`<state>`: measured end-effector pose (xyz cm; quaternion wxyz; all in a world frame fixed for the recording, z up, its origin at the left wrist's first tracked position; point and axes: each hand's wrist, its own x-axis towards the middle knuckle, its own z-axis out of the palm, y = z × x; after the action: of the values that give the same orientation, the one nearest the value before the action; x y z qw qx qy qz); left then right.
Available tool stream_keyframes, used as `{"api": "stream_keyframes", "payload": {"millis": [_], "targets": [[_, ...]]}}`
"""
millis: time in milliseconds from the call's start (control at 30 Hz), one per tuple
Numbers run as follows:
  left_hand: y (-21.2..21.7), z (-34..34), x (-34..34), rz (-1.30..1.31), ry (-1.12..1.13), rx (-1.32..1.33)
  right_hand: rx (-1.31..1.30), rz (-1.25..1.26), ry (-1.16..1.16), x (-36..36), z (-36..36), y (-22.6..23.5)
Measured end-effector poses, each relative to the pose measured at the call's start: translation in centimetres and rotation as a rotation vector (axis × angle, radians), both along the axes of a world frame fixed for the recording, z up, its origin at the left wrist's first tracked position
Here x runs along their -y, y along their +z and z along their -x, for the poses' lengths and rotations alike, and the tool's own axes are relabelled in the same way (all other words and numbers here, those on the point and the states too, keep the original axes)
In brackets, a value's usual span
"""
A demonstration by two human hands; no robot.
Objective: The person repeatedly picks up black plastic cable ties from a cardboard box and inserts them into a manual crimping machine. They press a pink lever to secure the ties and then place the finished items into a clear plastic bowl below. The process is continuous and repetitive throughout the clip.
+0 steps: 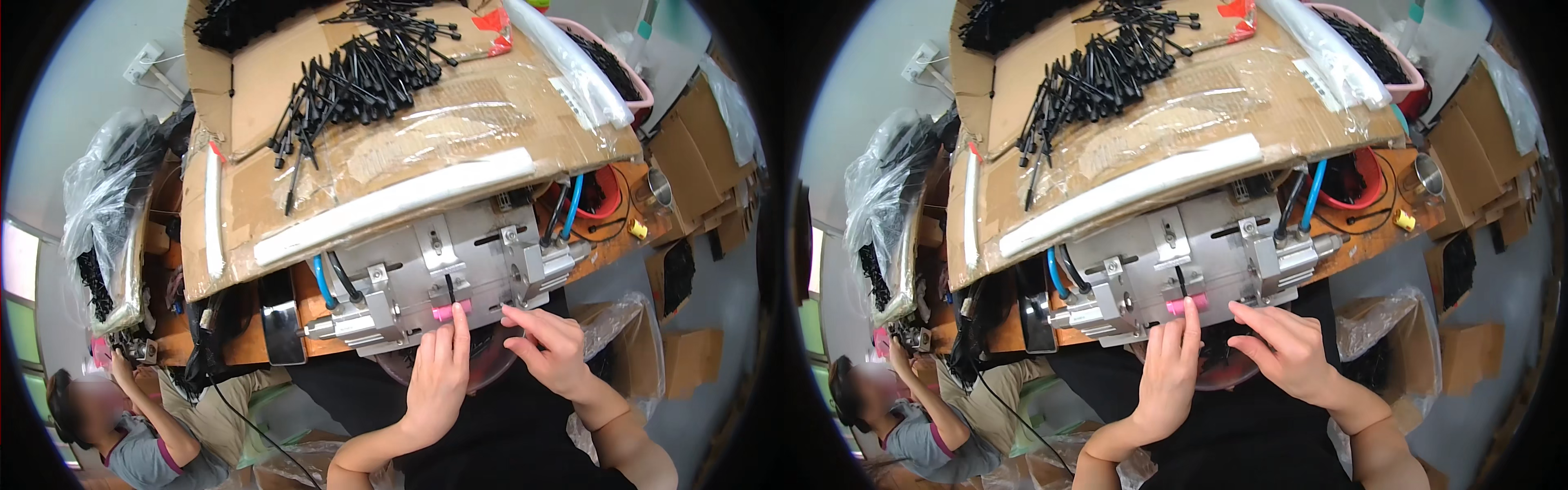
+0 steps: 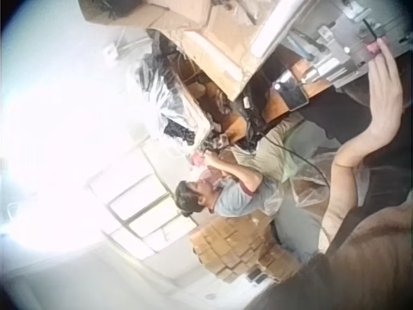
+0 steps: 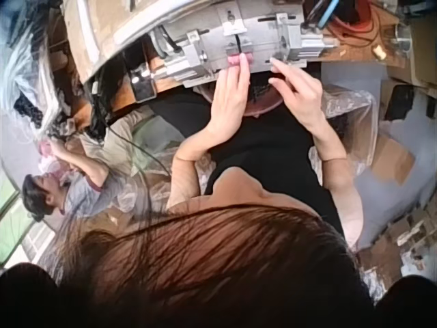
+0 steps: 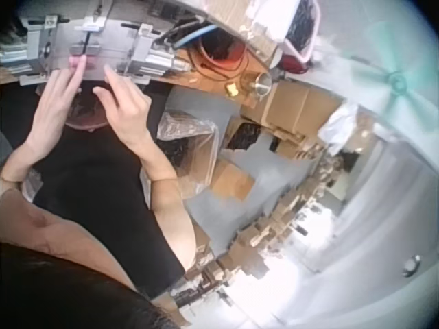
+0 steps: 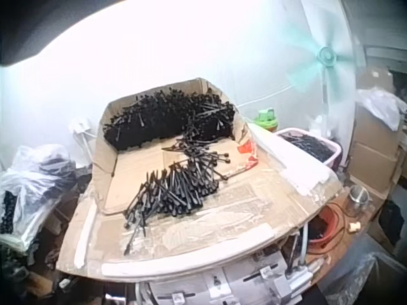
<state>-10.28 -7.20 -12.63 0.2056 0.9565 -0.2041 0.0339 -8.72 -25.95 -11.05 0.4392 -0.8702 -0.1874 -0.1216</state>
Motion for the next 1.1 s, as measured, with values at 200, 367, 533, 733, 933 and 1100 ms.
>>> {"api": "stream_keyframes", "payload": {"millis": [200, 367, 533, 733, 933, 1100], "targets": [[4.7, -4.0, -2.6, 0.094, -0.089, 0.138, 0.397, 0.134, 0.175, -0.4, -6.2, 4.0], [9.9, -18.7, -3.1, 0.125, 0.070, 0.600, 0.740, 0.410, 0.064, -3.8, -22.0, 8.1], [9.8, -24.5, -5.8, -0.029, 0.015, 0.527, 0.616, 0.610, 0.342, -4.2, -30.7, 8.7], [10.0, -20.4, -10.3, 0.195, -0.166, 0.275, 0.539, 0.544, 0.526, -0.1, -27.3, 8.0], [14.1, -19.4, -12.6, 0.774, 0.018, -0.092, 0.860, 0.857, 0.417, -0.2, -22.9, 8.9], [12.9, -16.4, -12.1, 0.898, 0.001, -0.073, 0.931, 0.723, 0.581, -0.2, -22.9, 8.6]]}}
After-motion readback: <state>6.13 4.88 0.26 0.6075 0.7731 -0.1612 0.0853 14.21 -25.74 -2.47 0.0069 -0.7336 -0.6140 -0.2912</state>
